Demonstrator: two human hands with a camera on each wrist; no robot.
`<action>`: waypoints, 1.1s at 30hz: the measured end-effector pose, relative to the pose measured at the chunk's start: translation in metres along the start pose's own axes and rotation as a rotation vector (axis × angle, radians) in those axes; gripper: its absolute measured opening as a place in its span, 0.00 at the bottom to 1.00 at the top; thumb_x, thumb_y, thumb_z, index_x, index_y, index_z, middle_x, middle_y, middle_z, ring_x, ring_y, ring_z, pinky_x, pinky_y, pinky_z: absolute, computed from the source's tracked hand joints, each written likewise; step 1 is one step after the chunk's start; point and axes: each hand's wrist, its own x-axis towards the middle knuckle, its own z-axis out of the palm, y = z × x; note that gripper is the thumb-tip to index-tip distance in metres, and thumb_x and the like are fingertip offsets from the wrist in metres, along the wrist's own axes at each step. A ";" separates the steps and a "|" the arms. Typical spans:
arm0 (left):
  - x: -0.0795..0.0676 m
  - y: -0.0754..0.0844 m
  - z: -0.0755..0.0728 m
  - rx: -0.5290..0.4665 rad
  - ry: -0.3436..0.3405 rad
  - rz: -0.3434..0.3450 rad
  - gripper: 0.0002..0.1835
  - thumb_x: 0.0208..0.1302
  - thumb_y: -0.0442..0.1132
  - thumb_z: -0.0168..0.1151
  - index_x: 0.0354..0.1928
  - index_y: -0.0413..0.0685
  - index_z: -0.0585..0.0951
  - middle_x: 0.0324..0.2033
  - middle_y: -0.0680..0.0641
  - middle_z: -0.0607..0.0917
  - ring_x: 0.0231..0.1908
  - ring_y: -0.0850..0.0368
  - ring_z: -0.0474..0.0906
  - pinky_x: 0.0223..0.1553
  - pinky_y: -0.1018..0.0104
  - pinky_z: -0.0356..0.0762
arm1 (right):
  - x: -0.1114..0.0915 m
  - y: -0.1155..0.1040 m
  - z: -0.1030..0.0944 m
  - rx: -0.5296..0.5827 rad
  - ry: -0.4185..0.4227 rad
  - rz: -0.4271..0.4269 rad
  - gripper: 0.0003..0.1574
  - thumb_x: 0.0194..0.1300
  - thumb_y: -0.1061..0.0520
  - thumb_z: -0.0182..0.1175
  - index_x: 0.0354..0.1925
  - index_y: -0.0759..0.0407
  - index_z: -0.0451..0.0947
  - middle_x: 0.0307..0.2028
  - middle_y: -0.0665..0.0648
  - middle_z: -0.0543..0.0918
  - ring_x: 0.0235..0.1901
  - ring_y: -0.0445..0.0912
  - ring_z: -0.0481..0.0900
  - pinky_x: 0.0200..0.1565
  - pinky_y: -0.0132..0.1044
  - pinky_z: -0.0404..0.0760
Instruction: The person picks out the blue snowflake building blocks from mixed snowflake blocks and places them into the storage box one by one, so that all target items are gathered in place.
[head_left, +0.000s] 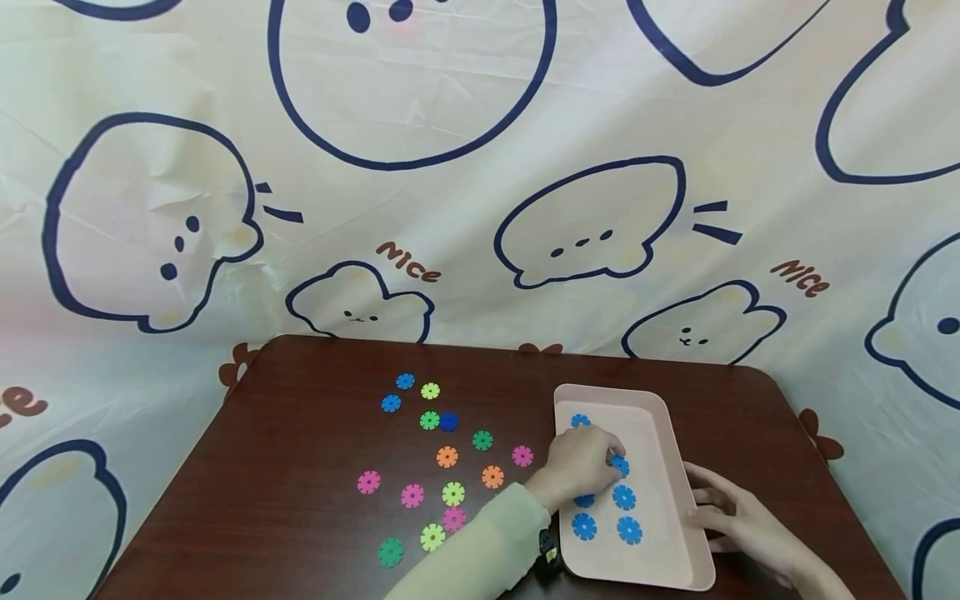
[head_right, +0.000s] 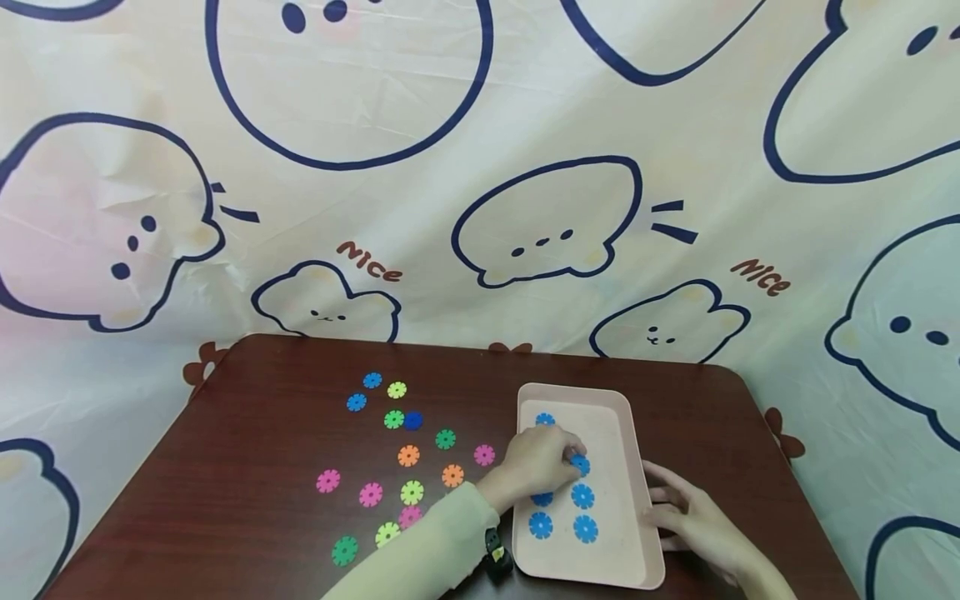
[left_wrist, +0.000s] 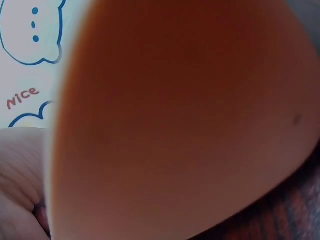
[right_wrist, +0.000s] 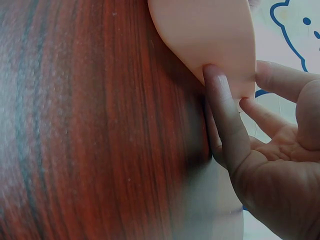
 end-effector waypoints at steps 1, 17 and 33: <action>0.000 0.000 0.000 -0.001 0.001 -0.001 0.14 0.64 0.47 0.75 0.51 0.63 0.90 0.33 0.63 0.84 0.32 0.69 0.74 0.31 0.70 0.72 | 0.000 0.000 0.000 0.001 0.000 -0.002 0.55 0.75 0.54 0.63 0.81 0.69 0.39 0.55 0.66 0.79 0.51 0.58 0.85 0.46 0.56 0.86; -0.010 -0.001 -0.012 -0.126 0.071 0.023 0.15 0.66 0.46 0.73 0.54 0.65 0.89 0.39 0.62 0.82 0.35 0.71 0.73 0.35 0.68 0.74 | 0.001 0.002 0.000 -0.007 0.017 0.010 0.56 0.74 0.54 0.64 0.81 0.69 0.40 0.54 0.65 0.80 0.50 0.57 0.85 0.46 0.56 0.86; -0.028 -0.041 -0.056 -0.202 0.223 0.039 0.20 0.66 0.52 0.72 0.58 0.58 0.88 0.44 0.55 0.86 0.32 0.65 0.78 0.28 0.70 0.73 | 0.001 0.003 0.000 -0.021 0.025 0.022 0.56 0.74 0.54 0.64 0.81 0.68 0.40 0.55 0.65 0.80 0.50 0.57 0.85 0.46 0.56 0.86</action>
